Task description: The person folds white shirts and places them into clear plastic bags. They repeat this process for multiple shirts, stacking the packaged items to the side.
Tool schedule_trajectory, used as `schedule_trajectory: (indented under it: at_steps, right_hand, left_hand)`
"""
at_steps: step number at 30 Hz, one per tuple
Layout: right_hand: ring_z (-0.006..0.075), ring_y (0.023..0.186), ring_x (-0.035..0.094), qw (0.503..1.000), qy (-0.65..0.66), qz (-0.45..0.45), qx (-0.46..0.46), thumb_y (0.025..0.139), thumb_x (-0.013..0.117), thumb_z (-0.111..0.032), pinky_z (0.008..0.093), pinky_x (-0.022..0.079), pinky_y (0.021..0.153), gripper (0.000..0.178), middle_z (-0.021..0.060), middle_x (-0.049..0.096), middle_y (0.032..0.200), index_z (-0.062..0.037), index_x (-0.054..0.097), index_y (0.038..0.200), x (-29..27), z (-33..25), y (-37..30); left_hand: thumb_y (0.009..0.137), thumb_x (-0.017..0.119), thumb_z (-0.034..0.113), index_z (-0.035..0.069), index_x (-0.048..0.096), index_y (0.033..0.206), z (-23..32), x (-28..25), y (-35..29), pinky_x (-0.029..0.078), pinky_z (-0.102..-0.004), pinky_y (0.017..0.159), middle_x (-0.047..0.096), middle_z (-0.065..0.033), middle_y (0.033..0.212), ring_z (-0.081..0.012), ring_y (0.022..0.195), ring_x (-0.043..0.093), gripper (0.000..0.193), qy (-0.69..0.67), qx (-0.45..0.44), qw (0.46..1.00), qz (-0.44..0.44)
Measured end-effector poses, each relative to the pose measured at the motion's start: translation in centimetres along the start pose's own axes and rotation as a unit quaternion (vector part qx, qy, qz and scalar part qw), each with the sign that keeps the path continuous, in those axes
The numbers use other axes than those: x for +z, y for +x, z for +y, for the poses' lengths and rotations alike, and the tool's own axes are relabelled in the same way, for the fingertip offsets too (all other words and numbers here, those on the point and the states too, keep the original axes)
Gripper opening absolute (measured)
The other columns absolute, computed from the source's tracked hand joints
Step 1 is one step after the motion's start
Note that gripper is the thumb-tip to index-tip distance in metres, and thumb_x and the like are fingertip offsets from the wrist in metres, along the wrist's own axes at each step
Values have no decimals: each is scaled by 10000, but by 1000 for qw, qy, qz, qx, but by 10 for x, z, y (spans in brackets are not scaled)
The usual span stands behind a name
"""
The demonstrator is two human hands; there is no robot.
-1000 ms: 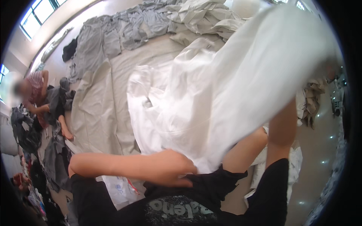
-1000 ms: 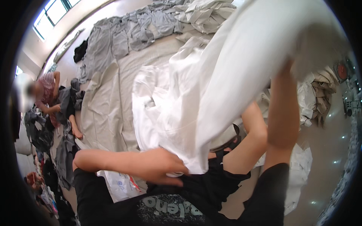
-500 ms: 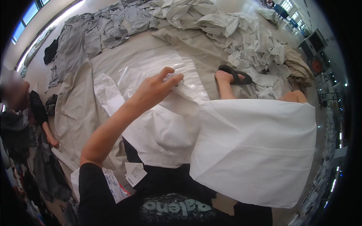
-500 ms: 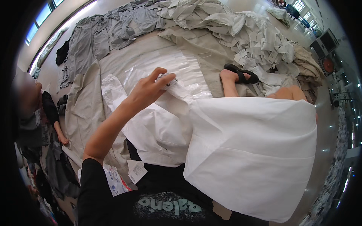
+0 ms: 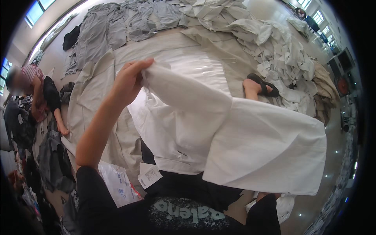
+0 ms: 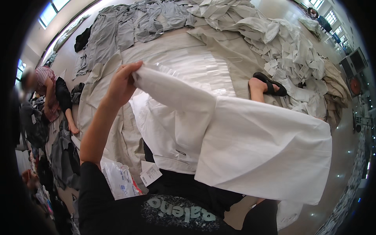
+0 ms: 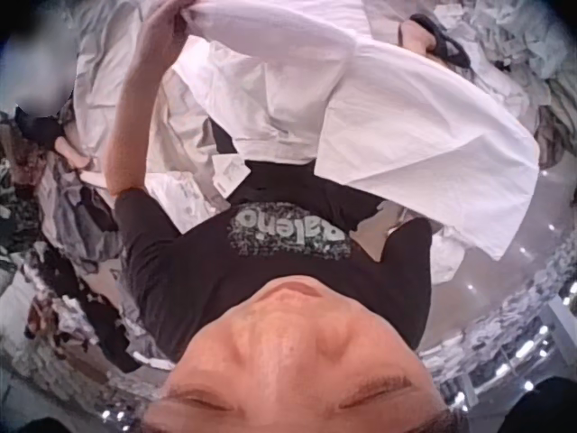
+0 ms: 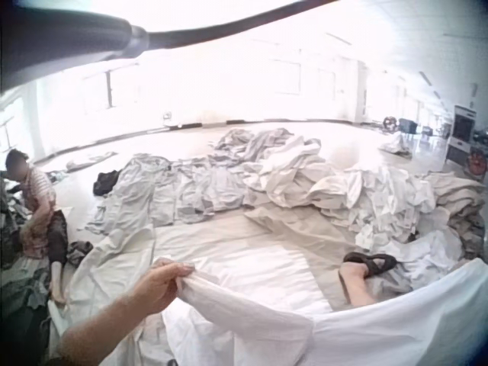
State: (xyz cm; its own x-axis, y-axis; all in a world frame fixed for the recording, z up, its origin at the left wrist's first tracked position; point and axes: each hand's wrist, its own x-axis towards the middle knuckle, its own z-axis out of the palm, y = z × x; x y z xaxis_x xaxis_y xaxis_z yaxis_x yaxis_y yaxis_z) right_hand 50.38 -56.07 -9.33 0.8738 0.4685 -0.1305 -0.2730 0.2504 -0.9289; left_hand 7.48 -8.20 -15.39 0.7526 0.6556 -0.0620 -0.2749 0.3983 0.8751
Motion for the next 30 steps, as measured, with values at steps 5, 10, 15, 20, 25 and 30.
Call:
schedule_trajectory:
  at_steps: [5, 10, 15, 20, 25, 30]
  right_hand:
    - [402, 1397, 574, 968, 141, -207, 6, 1143, 292, -509, 513, 423, 1238, 720, 270, 548, 1538, 74, 486, 1519, 134, 4, 9]
    - [411, 1431, 555, 945, 202, -251, 62, 1155, 258, -535, 517, 403, 1260, 760, 284, 523, 1575, 84, 461, 1547, 276, 104, 63]
    - [132, 1067, 664, 939, -215, -229, 137, 1043, 708, -313, 300, 526, 915, 576, 52, 718, 1171, -31, 554, 1521, 177, 305, 4]
    - [221, 1222, 649, 921, -187, -278, 197, 1001, 755, -405, 364, 553, 962, 709, 188, 619, 1453, 8, 530, 1532, 164, 389, -83]
    - [252, 1155, 701, 930, -232, -238, 157, 950, 782, -532, 361, 566, 946, 719, 197, 732, 1237, 60, 669, 1344, 209, 390, -119]
    - [209, 793, 772, 895, -272, -267, 233, 927, 667, -756, 326, 585, 795, 810, 120, 794, 870, 46, 757, 1007, 246, 390, -123]
  left_hand:
    - [1090, 662, 304, 24, 728, 1089, 31, -1, 92, 592, -340, 868, 749, -53, 1026, -166, 920, 722, 288, 43, 99, 994, 16]
    - [978, 665, 234, -16, 628, 1393, 68, -154, 170, 538, -430, 1026, 731, -186, 1295, -332, 1156, 711, 486, 470, 219, 783, 344]
    - [904, 658, 51, 33, 609, 1415, -45, -77, 81, 492, -474, 1090, 704, -235, 1263, -423, 1259, 648, 513, 597, 344, 720, 81]
    - [844, 650, 26, 72, 575, 1474, -86, -63, 82, 464, -470, 1132, 634, -207, 1418, -419, 1330, 592, 636, 629, 206, 747, 67]
    - [822, 515, -150, 118, 563, 1523, -126, -58, 142, 444, -470, 1168, 598, -173, 1492, -375, 1359, 582, 751, 783, 193, 570, -155]
    - [817, 488, -207, 230, 554, 1551, -203, -26, 196, 398, -487, 1237, 497, -144, 1628, -353, 1507, 458, 857, 800, 71, 492, -335]
